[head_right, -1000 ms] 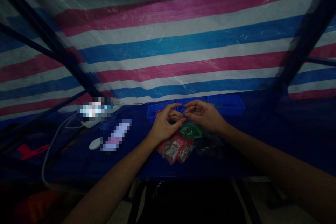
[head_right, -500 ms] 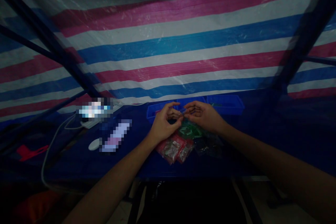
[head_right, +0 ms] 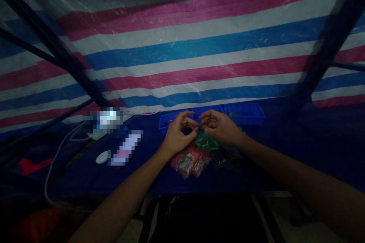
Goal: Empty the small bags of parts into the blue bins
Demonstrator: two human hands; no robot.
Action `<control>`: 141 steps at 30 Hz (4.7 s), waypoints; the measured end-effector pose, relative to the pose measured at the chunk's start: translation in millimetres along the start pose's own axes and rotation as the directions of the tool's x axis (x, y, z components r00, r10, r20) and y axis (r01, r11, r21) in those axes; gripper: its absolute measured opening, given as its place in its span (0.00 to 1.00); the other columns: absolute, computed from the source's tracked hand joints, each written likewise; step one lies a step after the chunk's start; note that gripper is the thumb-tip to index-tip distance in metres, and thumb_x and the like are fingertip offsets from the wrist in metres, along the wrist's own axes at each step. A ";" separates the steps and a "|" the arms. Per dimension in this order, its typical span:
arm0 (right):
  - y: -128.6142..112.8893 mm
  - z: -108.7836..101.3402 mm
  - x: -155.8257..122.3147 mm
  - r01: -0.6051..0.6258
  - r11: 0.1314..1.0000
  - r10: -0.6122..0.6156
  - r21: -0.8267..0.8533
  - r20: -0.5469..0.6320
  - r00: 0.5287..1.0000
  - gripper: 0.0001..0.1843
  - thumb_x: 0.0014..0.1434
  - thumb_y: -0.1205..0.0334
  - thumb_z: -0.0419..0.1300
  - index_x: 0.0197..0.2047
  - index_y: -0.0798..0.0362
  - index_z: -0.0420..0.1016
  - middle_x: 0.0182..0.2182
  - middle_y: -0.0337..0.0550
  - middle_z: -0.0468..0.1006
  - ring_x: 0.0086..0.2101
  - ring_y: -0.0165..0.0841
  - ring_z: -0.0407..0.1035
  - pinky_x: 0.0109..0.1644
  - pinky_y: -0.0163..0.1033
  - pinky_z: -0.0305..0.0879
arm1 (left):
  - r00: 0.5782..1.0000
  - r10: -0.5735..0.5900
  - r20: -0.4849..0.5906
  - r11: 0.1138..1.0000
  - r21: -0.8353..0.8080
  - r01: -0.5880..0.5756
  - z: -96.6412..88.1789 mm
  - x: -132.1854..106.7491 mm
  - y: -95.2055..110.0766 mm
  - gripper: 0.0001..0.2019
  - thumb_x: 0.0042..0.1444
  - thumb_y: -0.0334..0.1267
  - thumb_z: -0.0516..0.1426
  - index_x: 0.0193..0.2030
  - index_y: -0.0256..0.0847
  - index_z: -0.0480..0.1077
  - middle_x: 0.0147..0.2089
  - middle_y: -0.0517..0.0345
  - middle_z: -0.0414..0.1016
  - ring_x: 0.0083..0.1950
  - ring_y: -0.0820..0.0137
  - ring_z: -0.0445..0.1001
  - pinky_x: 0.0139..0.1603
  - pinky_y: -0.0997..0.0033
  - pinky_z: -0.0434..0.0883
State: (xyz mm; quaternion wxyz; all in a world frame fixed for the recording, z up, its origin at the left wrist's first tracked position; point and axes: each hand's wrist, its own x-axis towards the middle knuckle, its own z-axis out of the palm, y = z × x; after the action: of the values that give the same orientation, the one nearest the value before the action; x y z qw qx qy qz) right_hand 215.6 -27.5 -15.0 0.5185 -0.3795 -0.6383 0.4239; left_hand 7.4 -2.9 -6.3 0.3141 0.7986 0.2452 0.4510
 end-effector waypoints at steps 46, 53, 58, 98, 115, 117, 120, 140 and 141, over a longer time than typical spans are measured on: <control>0.3 -4.5 1.8 0.032 0.999 -0.032 0.005 -0.027 0.999 0.15 0.56 0.51 0.72 0.41 0.50 0.78 0.36 0.41 0.80 0.35 0.35 0.77 0.44 0.44 0.74 | 0.992 -0.090 -0.085 0.991 -0.106 0.081 -1.8 1.0 -4.3 0.22 0.63 0.38 0.64 0.62 0.41 0.68 0.44 0.51 0.81 0.44 0.68 0.82 0.47 0.70 0.79; -2.4 -4.4 1.2 -0.006 0.998 0.007 0.056 -0.014 1.000 0.16 0.55 0.51 0.73 0.41 0.50 0.78 0.36 0.40 0.80 0.35 0.35 0.77 0.44 0.43 0.74 | 0.992 -0.106 -0.074 0.974 -0.207 0.089 -2.9 2.6 -2.9 0.29 0.61 0.37 0.66 0.67 0.42 0.63 0.47 0.49 0.81 0.43 0.69 0.82 0.47 0.70 0.78; -5.0 -1.8 0.9 -0.011 0.996 0.013 0.086 -0.020 1.000 0.17 0.55 0.52 0.73 0.43 0.50 0.78 0.39 0.42 0.80 0.35 0.34 0.77 0.42 0.44 0.76 | 0.995 -0.080 -0.064 0.980 -0.187 0.067 -3.5 2.2 -2.4 0.29 0.61 0.37 0.66 0.67 0.41 0.64 0.42 0.52 0.81 0.43 0.69 0.82 0.47 0.71 0.77; -1.8 -4.7 1.9 0.074 0.997 -0.072 0.009 -0.109 0.991 0.22 0.55 0.52 0.74 0.51 0.48 0.78 0.47 0.48 0.82 0.45 0.41 0.78 0.47 0.47 0.78 | 0.992 -0.114 -0.052 0.980 -0.170 0.104 -2.5 1.6 -7.5 0.20 0.64 0.43 0.63 0.60 0.40 0.70 0.44 0.51 0.83 0.45 0.64 0.83 0.48 0.65 0.77; -11.2 -5.2 0.6 0.099 0.987 -0.130 -0.123 -0.280 0.951 0.17 0.56 0.50 0.72 0.43 0.49 0.77 0.38 0.45 0.81 0.36 0.38 0.78 0.40 0.43 0.78 | 0.999 -0.003 -0.048 0.983 0.183 0.012 -4.9 0.9 4.8 0.12 0.68 0.47 0.59 0.47 0.40 0.76 0.45 0.51 0.81 0.46 0.64 0.80 0.48 0.63 0.77; -12.4 -3.4 -2.5 0.127 0.975 -0.157 -0.183 -0.161 0.974 0.14 0.58 0.51 0.70 0.43 0.49 0.78 0.42 0.46 0.82 0.39 0.39 0.79 0.45 0.46 0.78 | 1.000 -0.026 0.015 0.990 0.139 0.024 -3.7 -0.5 7.5 0.14 0.68 0.48 0.58 0.50 0.41 0.77 0.48 0.51 0.82 0.48 0.63 0.80 0.49 0.63 0.77; -13.5 -0.6 -6.3 0.175 0.952 -0.174 -0.251 0.027 0.984 0.10 0.62 0.55 0.66 0.46 0.48 0.79 0.46 0.45 0.83 0.43 0.41 0.79 0.52 0.49 0.77 | 0.998 -0.053 0.037 0.994 0.102 0.049 -2.6 -1.1 6.3 0.16 0.67 0.49 0.60 0.54 0.41 0.76 0.51 0.50 0.82 0.50 0.62 0.81 0.51 0.62 0.76; -3.7 -12.1 2.8 0.135 0.971 -0.142 -0.196 -0.025 0.989 0.13 0.61 0.49 0.68 0.48 0.42 0.84 0.57 0.46 0.78 0.56 0.44 0.72 0.51 0.50 0.78 | 0.989 -0.141 -0.038 0.988 -0.071 0.138 -6.3 4.2 -16.1 0.14 0.68 0.48 0.58 0.48 0.39 0.74 0.42 0.52 0.81 0.42 0.67 0.81 0.43 0.69 0.77; -4.1 -11.9 2.6 0.115 0.977 -0.122 -0.181 -0.023 0.992 0.14 0.61 0.48 0.67 0.47 0.43 0.85 0.55 0.46 0.79 0.53 0.44 0.74 0.49 0.49 0.78 | 0.990 -0.133 -0.039 0.989 -0.075 0.130 -6.3 4.3 -16.0 0.14 0.69 0.48 0.57 0.49 0.39 0.74 0.43 0.51 0.81 0.43 0.67 0.81 0.43 0.68 0.77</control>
State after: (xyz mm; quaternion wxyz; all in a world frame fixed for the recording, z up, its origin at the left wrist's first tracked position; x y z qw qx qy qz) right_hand 226.7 -24.8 -9.0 0.5173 -0.3932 -0.6864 0.3265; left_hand 2.2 12.7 -12.9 0.3663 0.7586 0.2879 0.4554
